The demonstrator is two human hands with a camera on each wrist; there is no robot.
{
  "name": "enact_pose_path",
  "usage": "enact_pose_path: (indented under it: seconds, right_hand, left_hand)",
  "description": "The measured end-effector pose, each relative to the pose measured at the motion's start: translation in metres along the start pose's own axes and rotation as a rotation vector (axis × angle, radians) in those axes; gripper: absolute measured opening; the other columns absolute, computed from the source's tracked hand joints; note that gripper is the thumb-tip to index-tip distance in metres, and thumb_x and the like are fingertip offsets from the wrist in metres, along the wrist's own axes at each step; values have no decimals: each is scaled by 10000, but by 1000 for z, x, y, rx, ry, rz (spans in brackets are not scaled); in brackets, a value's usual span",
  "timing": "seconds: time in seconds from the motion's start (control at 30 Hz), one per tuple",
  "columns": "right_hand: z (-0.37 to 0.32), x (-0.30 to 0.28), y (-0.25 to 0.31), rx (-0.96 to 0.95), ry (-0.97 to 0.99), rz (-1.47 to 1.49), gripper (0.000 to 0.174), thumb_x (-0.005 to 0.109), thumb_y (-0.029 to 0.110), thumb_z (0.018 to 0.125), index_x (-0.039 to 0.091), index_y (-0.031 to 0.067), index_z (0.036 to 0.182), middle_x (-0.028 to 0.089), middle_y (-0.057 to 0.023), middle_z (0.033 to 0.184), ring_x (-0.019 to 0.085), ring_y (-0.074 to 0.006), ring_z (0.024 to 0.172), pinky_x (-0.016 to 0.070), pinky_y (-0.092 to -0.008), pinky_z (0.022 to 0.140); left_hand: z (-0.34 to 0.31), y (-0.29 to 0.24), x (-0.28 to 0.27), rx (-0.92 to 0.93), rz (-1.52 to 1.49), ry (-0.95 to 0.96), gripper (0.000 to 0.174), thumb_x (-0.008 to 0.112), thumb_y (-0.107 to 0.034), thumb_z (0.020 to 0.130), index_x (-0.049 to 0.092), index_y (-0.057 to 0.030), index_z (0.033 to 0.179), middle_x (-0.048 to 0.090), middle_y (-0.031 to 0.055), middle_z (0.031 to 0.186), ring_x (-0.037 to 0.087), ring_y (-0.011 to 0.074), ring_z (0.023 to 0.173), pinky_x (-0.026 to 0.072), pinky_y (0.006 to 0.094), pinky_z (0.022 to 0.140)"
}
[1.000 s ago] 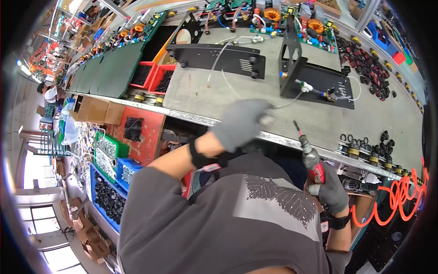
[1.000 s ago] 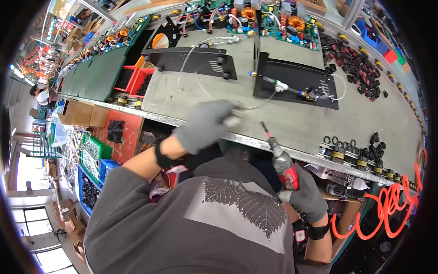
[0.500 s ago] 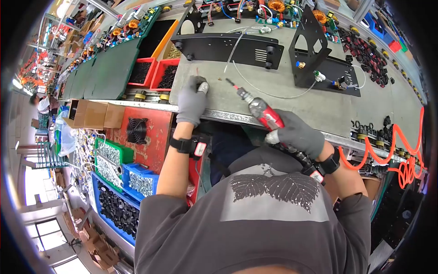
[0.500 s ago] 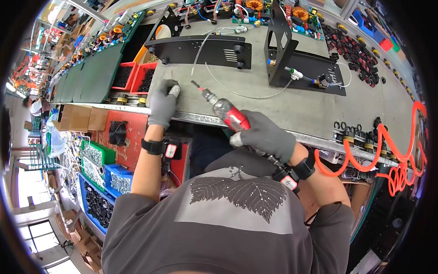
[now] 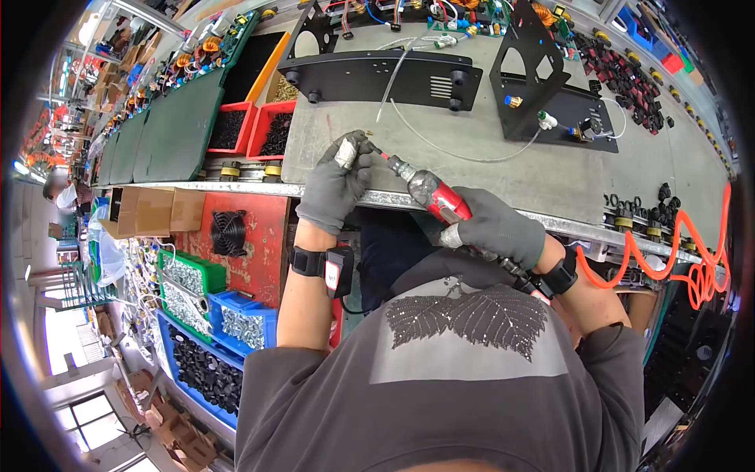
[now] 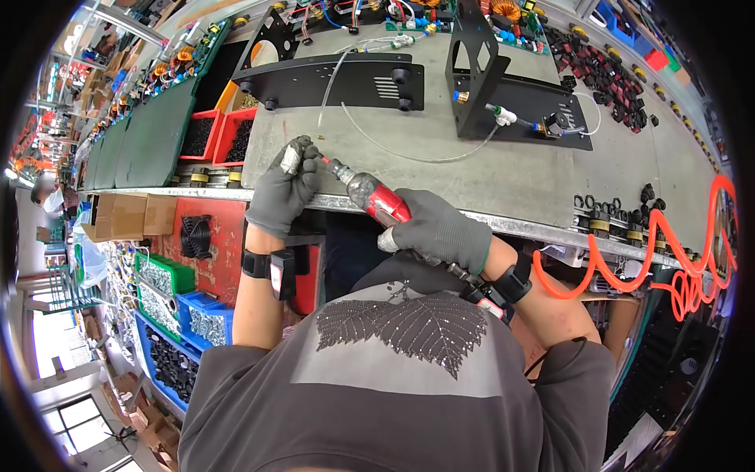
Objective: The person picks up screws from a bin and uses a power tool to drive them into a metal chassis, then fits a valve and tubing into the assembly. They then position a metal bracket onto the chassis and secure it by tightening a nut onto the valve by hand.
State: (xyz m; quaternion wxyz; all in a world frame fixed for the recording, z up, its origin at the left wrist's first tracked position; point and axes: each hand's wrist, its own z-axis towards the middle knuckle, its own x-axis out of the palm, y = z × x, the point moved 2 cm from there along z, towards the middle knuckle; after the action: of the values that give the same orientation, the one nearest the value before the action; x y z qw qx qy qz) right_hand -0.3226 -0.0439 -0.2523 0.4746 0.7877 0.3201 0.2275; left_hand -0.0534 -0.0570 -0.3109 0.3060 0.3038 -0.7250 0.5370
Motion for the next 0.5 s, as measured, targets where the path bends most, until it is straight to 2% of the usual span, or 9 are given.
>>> enact_pose_path:
  seconds: [0.07,0.2,0.27,0.3,0.37,0.4,0.47,0.5]
  right_hand:
    - [4,-4,-8,-14,4,-53,493,729,251,704,551,-27,1069,548,-37,712,523,-118,581,423,-290,527]
    - [-1,-6,-6,10,22,-83,469,737,260,701,549,-21,1026,551,-43,694,531,-130,580,429,-302,532]
    - [-5,-6,-6,33,21,-38,461,740,258,701,548,-18,1017,552,-42,695,531,-130,577,430,-301,528]
    - [-7,-7,-6,55,24,-2,453,744,255,701,546,-14,1008,553,-41,695,532,-129,574,430,-299,523]
    - [-9,-7,-5,34,17,13,457,746,252,702,545,-15,1014,555,-41,695,528,-121,565,427,-289,511]
    - [-10,-8,-5,15,14,24,461,749,249,703,544,-16,1020,557,-41,695,525,-113,556,424,-279,499]
    - [-8,-10,-14,-1,19,41,461,748,242,706,543,-16,1028,558,-40,695,523,-107,548,422,-268,490]
    - [-7,-11,-17,-15,26,52,462,747,235,708,541,-17,1036,559,-40,695,521,-100,539,420,-256,482]
  left_hand:
    - [2,1,4,-27,-34,-55,249,489,-111,1003,559,-12,1221,628,96,1023,626,139,780,542,244,636]
    - [3,4,9,-67,4,-82,245,501,-124,1001,568,-15,1210,638,95,1010,624,130,750,546,233,630]
    - [4,5,6,41,262,23,302,487,-56,992,499,10,1287,598,68,1086,618,96,866,549,195,701]
    - [3,5,8,36,267,26,302,487,-56,992,499,10,1287,598,68,1086,618,96,866,549,195,701]
    - [-1,1,16,125,667,35,325,469,-24,989,481,16,1311,600,61,1104,615,77,896,549,177,726]
    - [-1,-1,20,121,671,37,325,469,-24,989,481,16,1311,600,61,1104,615,77,896,549,177,726]
    - [-1,-4,26,-51,412,-59,313,499,-63,990,501,13,1294,618,77,1107,632,98,896,557,184,723]
    - [0,-6,28,-53,416,-58,313,499,-63,990,501,13,1294,618,77,1107,632,98,896,557,184,723]
